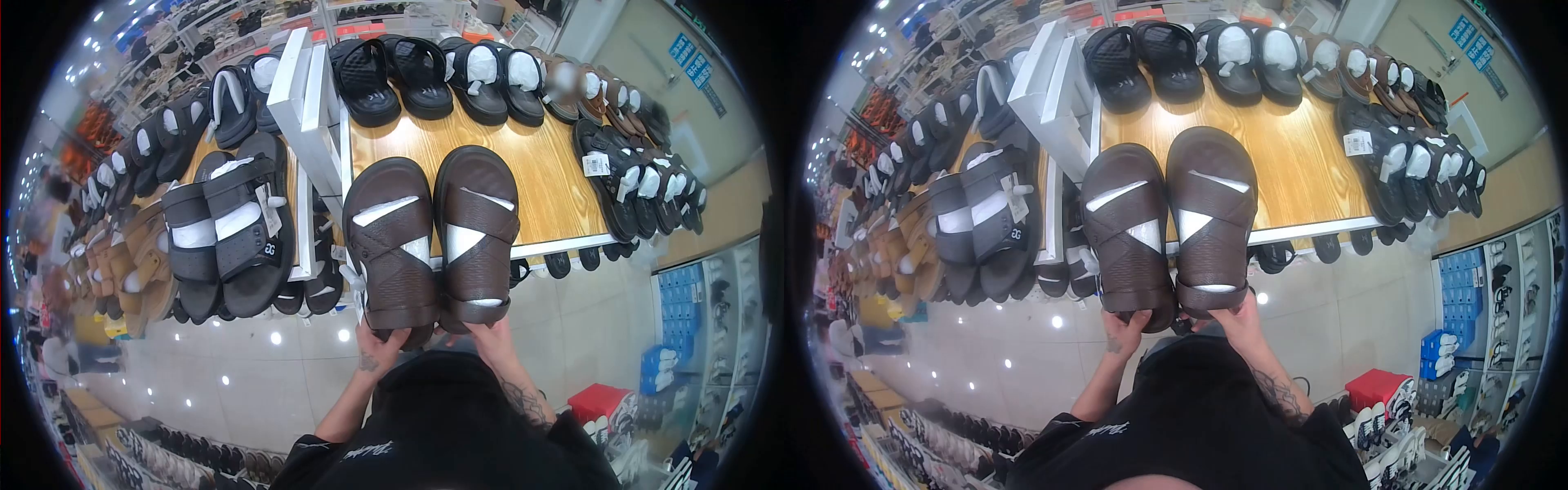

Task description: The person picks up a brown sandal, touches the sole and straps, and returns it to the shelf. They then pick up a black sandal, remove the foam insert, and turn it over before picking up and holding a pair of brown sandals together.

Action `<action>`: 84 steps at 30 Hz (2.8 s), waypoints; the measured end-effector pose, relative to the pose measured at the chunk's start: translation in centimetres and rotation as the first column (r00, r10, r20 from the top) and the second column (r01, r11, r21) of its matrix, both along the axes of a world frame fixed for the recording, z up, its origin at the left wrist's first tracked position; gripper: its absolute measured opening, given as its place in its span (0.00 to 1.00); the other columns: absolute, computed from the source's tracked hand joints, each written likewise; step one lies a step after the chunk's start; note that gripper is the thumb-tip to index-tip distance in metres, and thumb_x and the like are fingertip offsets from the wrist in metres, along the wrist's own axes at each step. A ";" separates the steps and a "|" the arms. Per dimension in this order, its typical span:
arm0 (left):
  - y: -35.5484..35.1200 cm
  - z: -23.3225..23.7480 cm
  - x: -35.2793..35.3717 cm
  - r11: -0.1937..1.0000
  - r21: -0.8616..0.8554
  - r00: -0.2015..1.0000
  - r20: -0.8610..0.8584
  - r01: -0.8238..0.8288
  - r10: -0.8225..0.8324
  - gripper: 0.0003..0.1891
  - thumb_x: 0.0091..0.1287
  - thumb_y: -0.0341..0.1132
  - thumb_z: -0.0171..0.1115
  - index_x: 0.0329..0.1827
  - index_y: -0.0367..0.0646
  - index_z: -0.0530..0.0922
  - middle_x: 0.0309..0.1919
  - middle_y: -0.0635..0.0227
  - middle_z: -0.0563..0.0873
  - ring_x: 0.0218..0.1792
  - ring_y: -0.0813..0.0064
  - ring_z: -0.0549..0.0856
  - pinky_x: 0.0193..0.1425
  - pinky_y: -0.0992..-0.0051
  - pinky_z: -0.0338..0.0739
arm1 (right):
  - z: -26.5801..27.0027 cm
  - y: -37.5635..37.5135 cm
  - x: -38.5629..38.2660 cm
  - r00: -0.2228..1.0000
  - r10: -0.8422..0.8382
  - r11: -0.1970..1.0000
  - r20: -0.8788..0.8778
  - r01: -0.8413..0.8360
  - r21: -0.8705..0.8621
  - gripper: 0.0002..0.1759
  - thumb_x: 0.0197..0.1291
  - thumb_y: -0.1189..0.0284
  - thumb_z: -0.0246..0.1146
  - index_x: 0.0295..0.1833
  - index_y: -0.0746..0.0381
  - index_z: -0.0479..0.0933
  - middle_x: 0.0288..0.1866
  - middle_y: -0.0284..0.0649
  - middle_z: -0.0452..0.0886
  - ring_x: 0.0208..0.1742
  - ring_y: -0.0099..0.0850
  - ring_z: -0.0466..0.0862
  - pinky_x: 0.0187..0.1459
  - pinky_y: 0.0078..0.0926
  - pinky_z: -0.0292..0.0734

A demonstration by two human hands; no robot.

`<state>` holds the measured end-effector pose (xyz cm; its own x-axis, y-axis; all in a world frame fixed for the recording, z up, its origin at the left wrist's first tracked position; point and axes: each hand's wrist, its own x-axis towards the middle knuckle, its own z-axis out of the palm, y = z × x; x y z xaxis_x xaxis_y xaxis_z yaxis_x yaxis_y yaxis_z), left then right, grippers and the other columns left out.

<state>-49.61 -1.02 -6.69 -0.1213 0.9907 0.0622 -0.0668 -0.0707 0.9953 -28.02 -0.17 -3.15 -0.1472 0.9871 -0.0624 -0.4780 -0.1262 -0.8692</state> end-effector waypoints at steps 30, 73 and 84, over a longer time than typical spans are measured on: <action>-1.2 8.8 3.1 0.894 -0.049 0.402 0.903 0.446 -0.151 0.45 0.66 0.55 0.55 0.84 0.46 0.52 0.82 0.62 0.60 0.69 0.65 0.77 0.71 0.25 0.65 | 14.0 8.3 2.2 0.448 -0.556 0.678 0.700 -0.242 0.694 0.16 0.57 0.75 0.74 0.52 0.65 0.84 0.49 0.43 0.82 0.47 0.34 0.81 0.49 0.32 0.78; 1.3 5.7 7.1 0.948 0.016 0.694 0.678 0.317 -0.244 0.48 0.58 0.48 0.75 0.76 0.35 0.59 0.68 0.46 0.74 0.47 0.57 0.86 0.38 0.64 0.83 | 4.3 -0.1 6.1 0.974 -0.221 0.973 -0.051 0.216 -0.081 0.26 0.66 0.64 0.66 0.61 0.70 0.70 0.33 0.40 0.81 0.15 0.22 0.74 0.14 0.19 0.65; 4.4 7.3 19.4 0.950 -0.055 0.783 0.582 0.308 -0.220 0.31 0.64 0.39 0.57 0.69 0.33 0.64 0.55 0.44 0.82 0.34 0.56 0.87 0.31 0.66 0.79 | 2.7 2.1 18.2 0.962 -0.272 0.961 -0.031 0.270 -0.061 0.23 0.71 0.57 0.64 0.50 0.70 0.75 0.25 0.36 0.78 0.13 0.22 0.72 0.13 0.19 0.64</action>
<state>-30.26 3.37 0.58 0.1768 0.9814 -0.0748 -0.6120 0.1691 0.7726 -9.85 1.92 -0.41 0.1223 0.9855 -0.1175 -0.5341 -0.0345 -0.8447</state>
